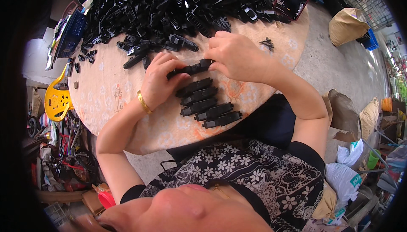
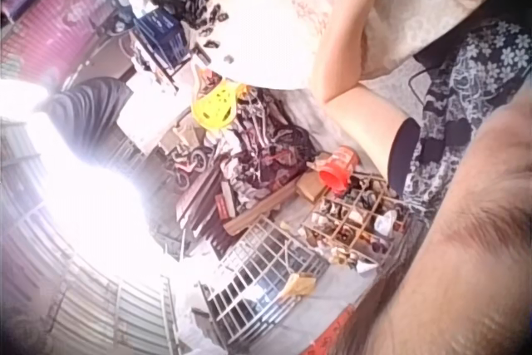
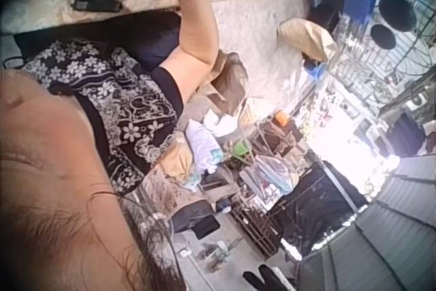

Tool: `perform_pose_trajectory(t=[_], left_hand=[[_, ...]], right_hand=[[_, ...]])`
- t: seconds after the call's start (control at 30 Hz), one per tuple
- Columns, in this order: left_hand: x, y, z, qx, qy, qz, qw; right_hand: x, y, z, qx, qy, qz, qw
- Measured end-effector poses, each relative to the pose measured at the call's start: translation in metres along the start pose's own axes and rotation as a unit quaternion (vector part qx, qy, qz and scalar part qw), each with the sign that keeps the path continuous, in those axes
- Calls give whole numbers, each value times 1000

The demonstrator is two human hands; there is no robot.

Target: The person assembles plastic components by hand, snapping smaller black plastic pieces into larger bases and stacking the assembled units on the table.

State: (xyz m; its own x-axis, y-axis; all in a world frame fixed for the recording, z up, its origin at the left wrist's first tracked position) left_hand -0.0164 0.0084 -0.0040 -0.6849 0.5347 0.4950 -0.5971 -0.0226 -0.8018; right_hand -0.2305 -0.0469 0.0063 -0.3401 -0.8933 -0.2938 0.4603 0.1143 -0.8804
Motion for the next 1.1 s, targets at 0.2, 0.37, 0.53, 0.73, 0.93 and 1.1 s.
perform_pose_trajectory(t=[0.2,0.37,0.53,0.73,0.93,1.1], left_hand=[[3,5,2,-20,26,-32,999],[0,4,2,-21,24,-32,999],[-3,1,3,-16,28,-36,999],[-16,3,15,52,14,162,985],[-13,-1,15,30,28,178,983],[-23,-5,15,133,-14,76,988]], right_hand=[[-6,18,4,38,-60,102,992],[-15,16,2,55,-26,52,997],[-10,11,-1,-13,-30,95,995],[-12,4,6,-105,-11,164,981],[-10,6,13,-135,26,228,964],[-28,22,30,14,-82,71,994]])
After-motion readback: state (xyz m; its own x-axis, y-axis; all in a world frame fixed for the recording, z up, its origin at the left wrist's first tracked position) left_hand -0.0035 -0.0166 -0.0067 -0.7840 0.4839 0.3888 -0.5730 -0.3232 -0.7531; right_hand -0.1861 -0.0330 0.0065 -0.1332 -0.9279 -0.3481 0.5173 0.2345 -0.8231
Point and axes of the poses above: each hand's wrist, its own z-axis towards the middle knuckle, its own y-axis out of the palm, x = y × z, the point moved 2 cm from there along z, towards the middle knuckle, and after that the axes turned 1 degree about -z, right-handed, at the moved point
